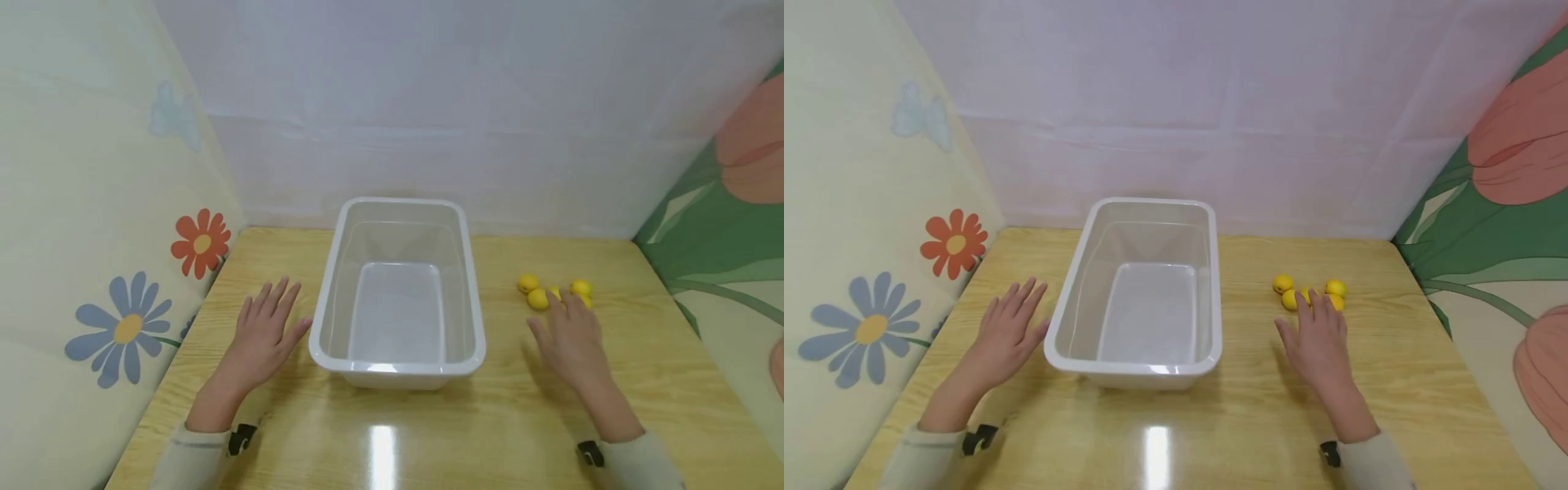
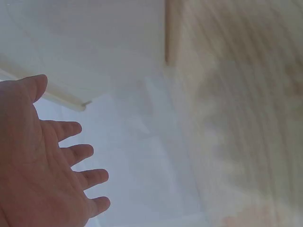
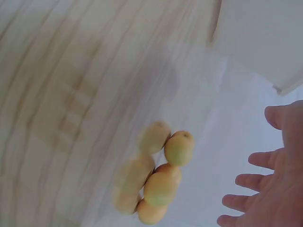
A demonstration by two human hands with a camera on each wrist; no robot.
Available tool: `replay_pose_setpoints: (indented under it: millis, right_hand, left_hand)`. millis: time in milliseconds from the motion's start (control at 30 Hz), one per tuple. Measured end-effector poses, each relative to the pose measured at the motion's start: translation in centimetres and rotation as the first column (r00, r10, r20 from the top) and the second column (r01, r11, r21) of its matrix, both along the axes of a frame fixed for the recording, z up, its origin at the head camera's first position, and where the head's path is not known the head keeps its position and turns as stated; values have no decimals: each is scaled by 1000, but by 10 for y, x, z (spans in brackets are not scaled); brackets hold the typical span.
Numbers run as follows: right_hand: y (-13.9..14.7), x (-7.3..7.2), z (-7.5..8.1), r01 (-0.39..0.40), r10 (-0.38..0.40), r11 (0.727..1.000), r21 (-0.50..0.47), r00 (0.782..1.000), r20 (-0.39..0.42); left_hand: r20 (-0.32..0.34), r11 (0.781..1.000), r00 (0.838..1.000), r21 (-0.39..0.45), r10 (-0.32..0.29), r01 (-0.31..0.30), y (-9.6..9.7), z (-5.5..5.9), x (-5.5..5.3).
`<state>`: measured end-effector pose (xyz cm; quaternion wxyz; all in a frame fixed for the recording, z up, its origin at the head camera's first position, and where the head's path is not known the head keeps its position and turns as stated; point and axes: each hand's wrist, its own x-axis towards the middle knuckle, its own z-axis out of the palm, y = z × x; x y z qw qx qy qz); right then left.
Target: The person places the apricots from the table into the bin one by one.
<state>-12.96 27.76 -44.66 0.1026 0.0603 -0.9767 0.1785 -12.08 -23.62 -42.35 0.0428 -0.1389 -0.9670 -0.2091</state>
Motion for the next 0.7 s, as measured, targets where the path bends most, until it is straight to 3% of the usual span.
replay_pose_setpoints:
  millis: [200,500,700]
  right_hand:
    - [12,-2,-3,9,-12,1000,-27,996,-84]
    - [24,-6,-7,51,-53,997,-59,998,-42]
    - [30,-6,-10,66,-66,996,-55,998,-14]
  left_hand:
    - [-61,1000,998,14,-17,18,6,12,2]
    - [-108,997,993,59,-53,59,14,35,8]
    - [-81,997,996,61,-42,47,25,51,12]
